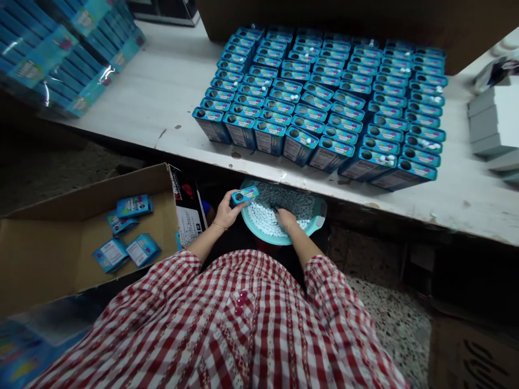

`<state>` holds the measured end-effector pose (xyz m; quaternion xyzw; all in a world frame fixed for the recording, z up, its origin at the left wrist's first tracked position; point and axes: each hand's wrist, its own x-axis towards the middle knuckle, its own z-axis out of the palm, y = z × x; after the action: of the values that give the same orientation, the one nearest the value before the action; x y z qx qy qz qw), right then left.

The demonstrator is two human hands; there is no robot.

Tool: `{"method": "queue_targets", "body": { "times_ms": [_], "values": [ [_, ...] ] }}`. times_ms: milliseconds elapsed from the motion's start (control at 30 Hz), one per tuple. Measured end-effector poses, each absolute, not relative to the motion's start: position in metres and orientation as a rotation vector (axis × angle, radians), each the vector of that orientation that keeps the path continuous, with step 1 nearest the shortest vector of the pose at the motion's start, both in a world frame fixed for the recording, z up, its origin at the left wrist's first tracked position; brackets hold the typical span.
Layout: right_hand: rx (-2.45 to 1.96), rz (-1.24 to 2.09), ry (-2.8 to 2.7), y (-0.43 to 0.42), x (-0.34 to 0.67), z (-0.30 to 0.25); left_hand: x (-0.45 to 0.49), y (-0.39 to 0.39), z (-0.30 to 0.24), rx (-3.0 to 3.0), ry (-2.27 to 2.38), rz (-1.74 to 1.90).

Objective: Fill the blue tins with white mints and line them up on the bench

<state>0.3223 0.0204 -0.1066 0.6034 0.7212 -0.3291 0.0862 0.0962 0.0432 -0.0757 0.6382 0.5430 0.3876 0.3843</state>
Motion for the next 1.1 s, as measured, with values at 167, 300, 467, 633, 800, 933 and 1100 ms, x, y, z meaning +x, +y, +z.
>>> {"method": "queue_targets", "body": {
  "times_ms": [167, 300, 467, 633, 800, 933, 1100],
  "values": [
    [1.949, -1.229, 2.125, 0.021, 0.335, -0.109, 0.091, 0.048, -0.078, 1.554, 1.414, 1.032],
    [2.046, -1.553, 2.13, 0.012, 0.364, -0.078, 0.094, 0.052, -0.078, 1.582, 1.401, 1.03],
    [1.986, -1.68, 2.313, 0.014, 0.377, -0.013, 0.11, 0.053, -0.079, 1.711, 1.346, 0.943],
    [1.787, -0.912, 2.379, 0.026, 0.353, 0.045, 0.127, 0.051, -0.079, 1.87, 1.281, 0.862],
    [1.629, -0.486, 2.244, 0.033, 0.322, 0.074, 0.131, 0.048, -0.078, 1.938, 1.253, 0.816],
    [1.57, -0.423, 2.211, 0.036, 0.305, 0.088, 0.129, 0.048, -0.079, 1.946, 1.268, 0.8],
    [1.63, -0.435, 2.255, 0.032, 0.326, 0.09, 0.124, 0.048, -0.081, 1.897, 1.255, 0.873]
  ]
}}
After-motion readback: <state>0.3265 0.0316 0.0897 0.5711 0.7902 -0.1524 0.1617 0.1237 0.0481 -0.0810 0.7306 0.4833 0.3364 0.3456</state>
